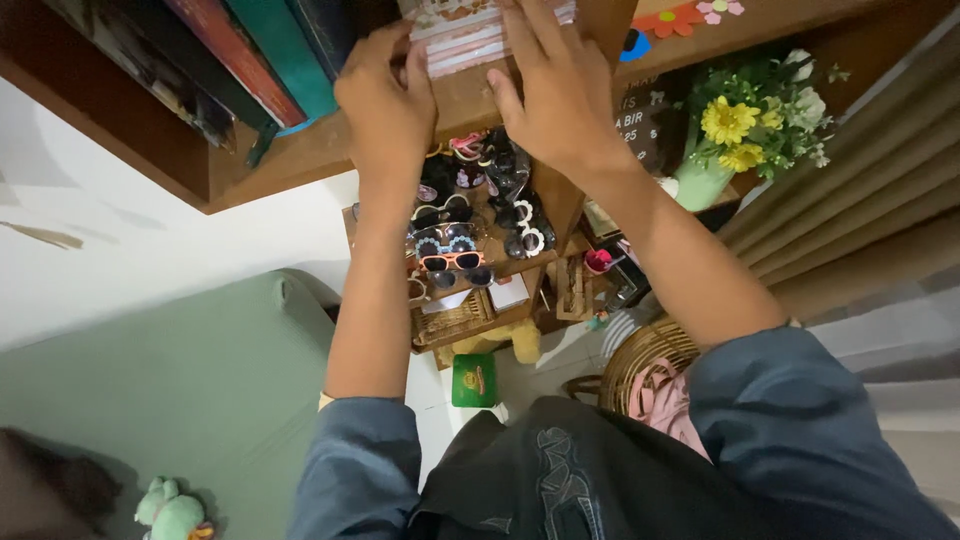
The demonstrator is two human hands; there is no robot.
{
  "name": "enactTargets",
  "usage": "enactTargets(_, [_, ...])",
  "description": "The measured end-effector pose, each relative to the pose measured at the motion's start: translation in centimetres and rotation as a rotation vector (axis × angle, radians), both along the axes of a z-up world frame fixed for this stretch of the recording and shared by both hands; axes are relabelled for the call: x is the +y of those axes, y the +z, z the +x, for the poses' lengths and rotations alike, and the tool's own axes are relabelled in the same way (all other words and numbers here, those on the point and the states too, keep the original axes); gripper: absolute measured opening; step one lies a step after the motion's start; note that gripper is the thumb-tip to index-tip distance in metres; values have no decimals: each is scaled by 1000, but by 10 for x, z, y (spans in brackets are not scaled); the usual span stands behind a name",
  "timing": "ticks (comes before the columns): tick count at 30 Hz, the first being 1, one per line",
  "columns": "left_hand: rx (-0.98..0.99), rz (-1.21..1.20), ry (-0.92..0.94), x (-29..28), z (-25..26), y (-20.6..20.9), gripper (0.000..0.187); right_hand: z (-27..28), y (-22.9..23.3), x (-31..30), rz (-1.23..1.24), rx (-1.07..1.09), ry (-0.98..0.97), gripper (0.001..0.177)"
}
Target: Organizing and stacking announcement cards on a wooden shelf alongside books and sunglasses.
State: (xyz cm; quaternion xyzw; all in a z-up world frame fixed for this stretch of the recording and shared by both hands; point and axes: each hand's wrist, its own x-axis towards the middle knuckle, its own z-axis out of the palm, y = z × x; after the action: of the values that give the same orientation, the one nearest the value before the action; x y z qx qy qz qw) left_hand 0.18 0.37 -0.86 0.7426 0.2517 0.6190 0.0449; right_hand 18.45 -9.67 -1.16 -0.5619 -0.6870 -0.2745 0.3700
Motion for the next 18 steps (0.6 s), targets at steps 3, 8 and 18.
enactTargets(3, [32,36,23,-6,-1,0,24,1,6,-6,-87,68,29,65])
enactTargets(8, [49,46,49,-37,-9,13,21,11,8,-38,-164,79,144,63])
enactTargets(18, [79,-52,-281,-92,-26,-83,6,89,-41,-137,-335,612,395,41])
